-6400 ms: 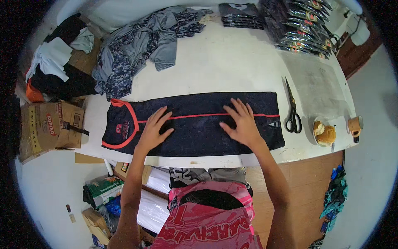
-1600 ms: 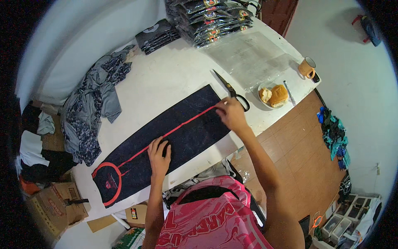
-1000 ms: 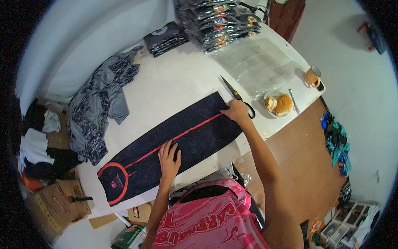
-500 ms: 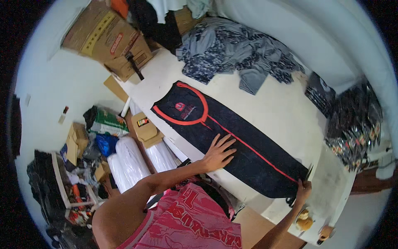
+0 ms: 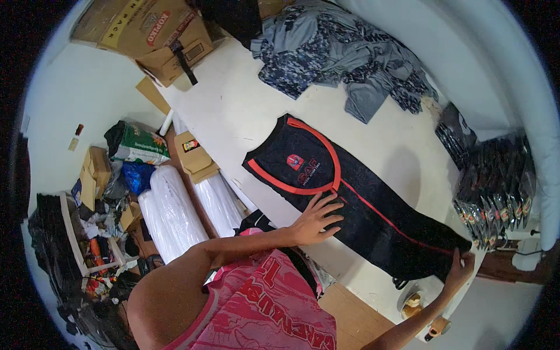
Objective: Folding a shirt and placing it into a clear plastic bag.
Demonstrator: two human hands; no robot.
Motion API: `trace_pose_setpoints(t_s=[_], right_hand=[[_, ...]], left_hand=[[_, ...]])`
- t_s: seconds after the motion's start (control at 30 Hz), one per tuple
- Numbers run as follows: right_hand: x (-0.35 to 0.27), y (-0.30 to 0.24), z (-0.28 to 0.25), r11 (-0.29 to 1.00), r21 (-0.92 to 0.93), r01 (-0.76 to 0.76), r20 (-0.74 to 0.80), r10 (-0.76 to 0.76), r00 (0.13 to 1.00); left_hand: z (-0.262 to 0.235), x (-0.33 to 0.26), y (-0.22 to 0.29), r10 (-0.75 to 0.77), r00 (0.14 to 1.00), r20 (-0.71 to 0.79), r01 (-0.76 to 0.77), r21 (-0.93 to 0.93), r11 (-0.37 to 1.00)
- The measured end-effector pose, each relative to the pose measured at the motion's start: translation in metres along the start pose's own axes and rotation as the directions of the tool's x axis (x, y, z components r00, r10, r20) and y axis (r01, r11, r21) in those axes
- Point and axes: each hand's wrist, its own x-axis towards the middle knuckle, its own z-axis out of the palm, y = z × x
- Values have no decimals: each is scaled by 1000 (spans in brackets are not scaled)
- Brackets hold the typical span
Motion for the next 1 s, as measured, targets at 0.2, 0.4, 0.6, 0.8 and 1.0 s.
trace_pose_setpoints(t_s=[0.2, 0.4, 0.6, 0.8, 1.0], right_hand=[[19, -178, 77, 952, 190, 240, 155, -271, 950], [-66, -327, 156, 718, 696, 10, 366, -367, 855], [-161, -264, 209, 919, 387, 76, 390, -238, 889], [-156, -183, 216, 910, 200, 364, 529, -413, 742], [-72, -54, 202, 942, 15, 336, 358, -319, 878]], left_hand=[[-19, 37, 1, -395, 918, 31, 320, -646, 693], [-91, 64, -73, -680, 727, 93, 617, -522, 588], [-92, 31, -149, -728, 686, -22, 698, -264, 666], [-82, 26, -142, -733, 681, -6, 705, -265, 658], [-28, 16, -37, -657, 508, 557, 834, -511, 211]])
